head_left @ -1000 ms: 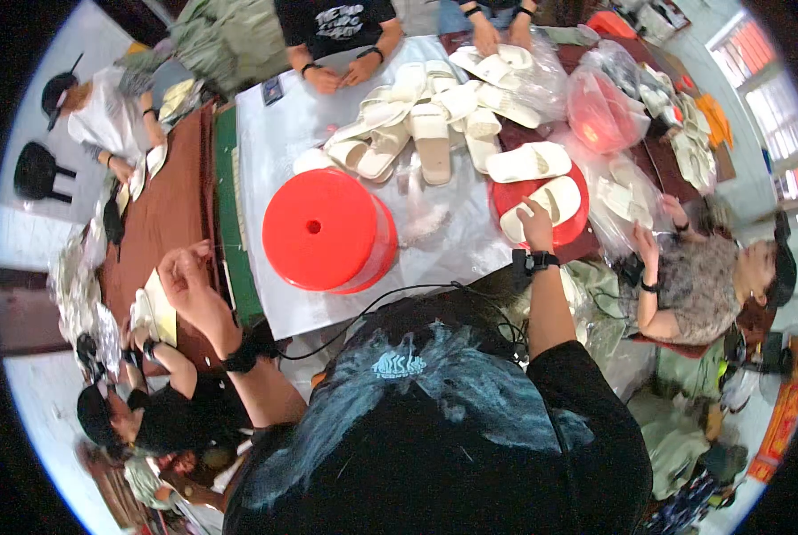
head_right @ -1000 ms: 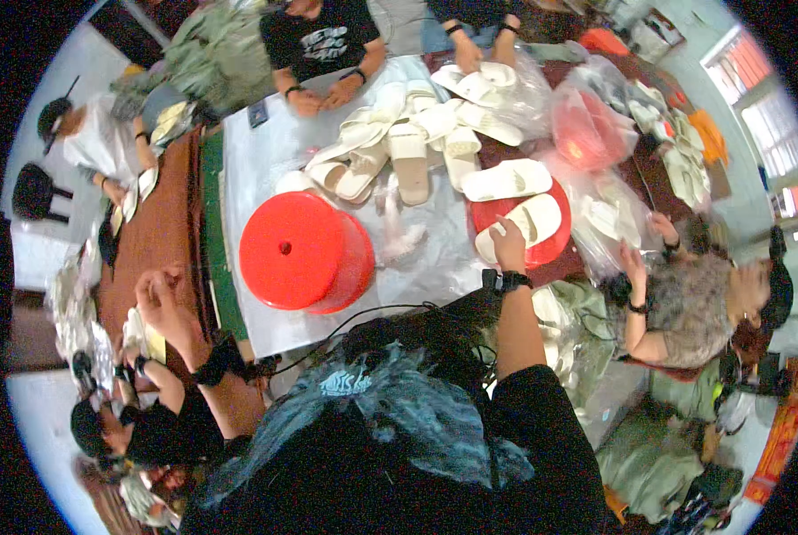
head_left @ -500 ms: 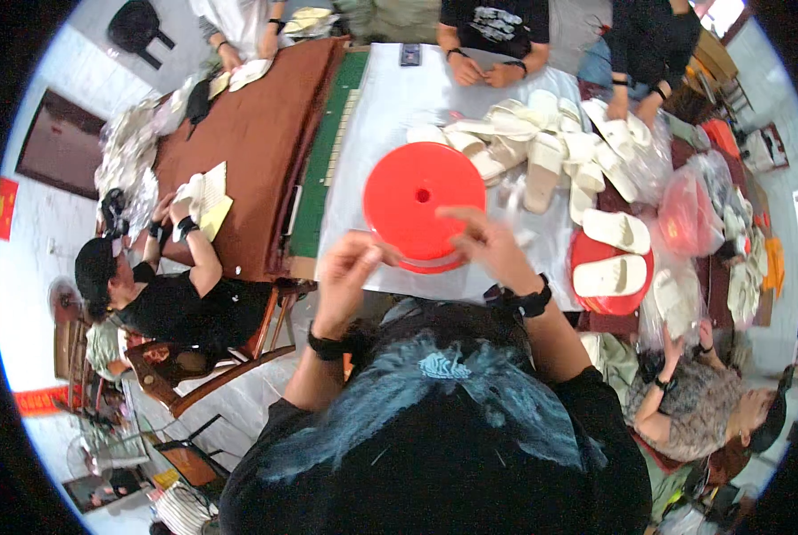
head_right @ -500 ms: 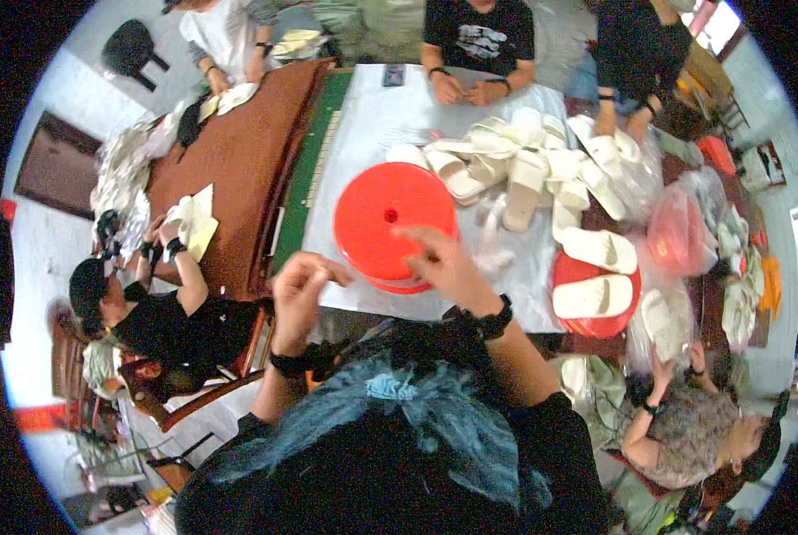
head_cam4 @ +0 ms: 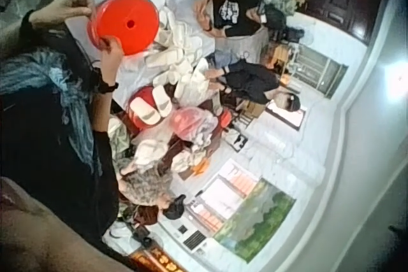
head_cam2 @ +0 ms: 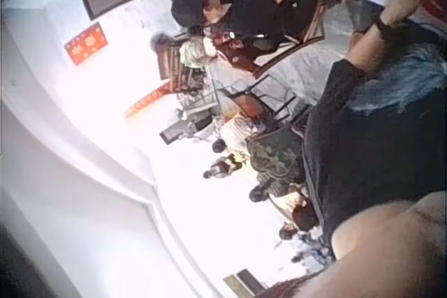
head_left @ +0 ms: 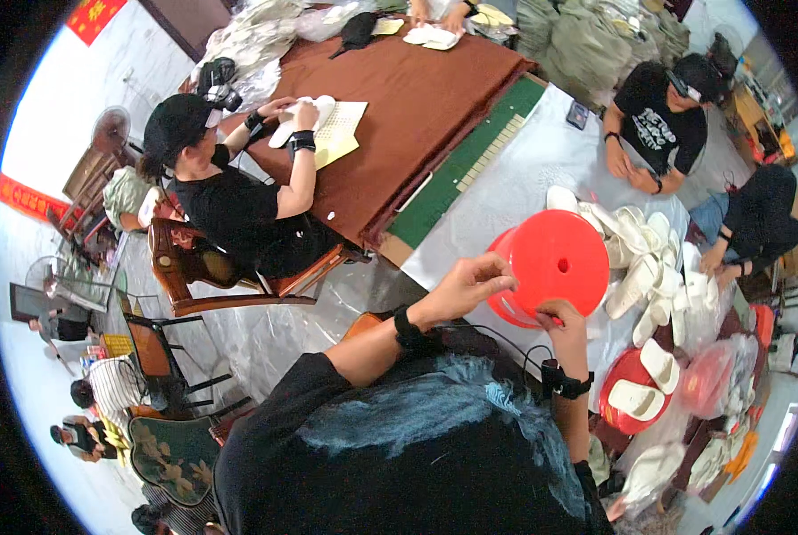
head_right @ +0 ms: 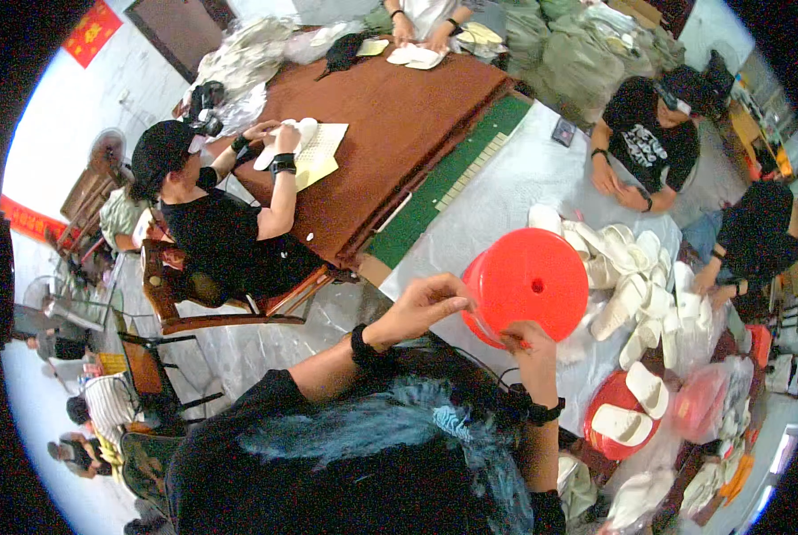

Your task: Assembling white slippers by hand at a workstation.

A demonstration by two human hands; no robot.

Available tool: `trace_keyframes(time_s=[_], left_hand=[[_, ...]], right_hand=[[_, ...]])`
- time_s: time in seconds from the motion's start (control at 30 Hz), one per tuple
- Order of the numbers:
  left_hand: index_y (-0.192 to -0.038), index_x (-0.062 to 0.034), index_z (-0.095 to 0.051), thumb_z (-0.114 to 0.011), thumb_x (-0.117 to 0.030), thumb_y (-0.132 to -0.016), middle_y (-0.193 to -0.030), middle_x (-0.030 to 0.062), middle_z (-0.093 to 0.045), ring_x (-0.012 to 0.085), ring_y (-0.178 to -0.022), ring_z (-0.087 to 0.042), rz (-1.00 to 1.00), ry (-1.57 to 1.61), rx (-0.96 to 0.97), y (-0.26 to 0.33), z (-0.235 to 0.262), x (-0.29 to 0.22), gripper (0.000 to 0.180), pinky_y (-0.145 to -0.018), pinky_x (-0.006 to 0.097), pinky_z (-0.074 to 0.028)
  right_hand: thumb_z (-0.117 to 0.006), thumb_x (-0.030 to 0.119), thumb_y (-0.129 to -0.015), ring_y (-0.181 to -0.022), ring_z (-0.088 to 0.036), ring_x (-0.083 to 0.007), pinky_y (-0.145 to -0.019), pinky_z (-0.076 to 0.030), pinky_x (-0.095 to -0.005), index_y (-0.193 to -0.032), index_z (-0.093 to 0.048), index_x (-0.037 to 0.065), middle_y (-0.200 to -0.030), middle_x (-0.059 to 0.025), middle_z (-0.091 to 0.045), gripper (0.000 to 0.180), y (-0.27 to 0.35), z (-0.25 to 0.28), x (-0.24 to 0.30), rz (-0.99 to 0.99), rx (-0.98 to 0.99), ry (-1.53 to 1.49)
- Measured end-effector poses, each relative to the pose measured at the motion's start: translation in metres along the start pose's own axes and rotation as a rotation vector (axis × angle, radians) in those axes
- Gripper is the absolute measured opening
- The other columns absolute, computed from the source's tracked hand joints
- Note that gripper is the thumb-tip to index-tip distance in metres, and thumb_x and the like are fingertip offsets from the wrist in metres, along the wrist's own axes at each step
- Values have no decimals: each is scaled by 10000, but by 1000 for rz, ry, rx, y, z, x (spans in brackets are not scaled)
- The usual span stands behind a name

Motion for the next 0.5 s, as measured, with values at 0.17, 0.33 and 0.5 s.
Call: trace_keyframes(time_s=[0.17,0.33,0.5], left_hand=[[-1017,13,-649,-627,-85,-949,-973,56,-685,125,-948,-629,-70,-298,-54,-14,32,2,120,-867,304,-512],[-1017,19,-674,-644,-97,-937,-960,65,-701,117,-922,-630,-116,-344,9,-48,60,6,144,-844,300,-517],[-973,39,-690,-693,-133,-907,-949,99,-720,129,-870,-659,23,-414,-40,-79,78,18,184,-800,287,-525]], right_hand=[[-642,-19,-843,-852,-640,-236,-775,-497,-313,-902,-655,-43,-908,-134,-658,65,-24,7,1,164,-289,260],[-658,35,-860,-849,-623,-254,-777,-491,-337,-890,-645,-25,-892,-125,-648,68,-44,21,9,236,-518,302],[-683,80,-867,-790,-614,-228,-719,-490,-334,-894,-651,-6,-856,-117,-644,95,-45,21,-41,162,-669,251]])
Point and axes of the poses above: each hand's wrist, its own y-axis away from the middle knuckle, its own z-axis out of the back of the hand, x = y × z, the point moved 4 cm from there along -y, towards the middle knuckle
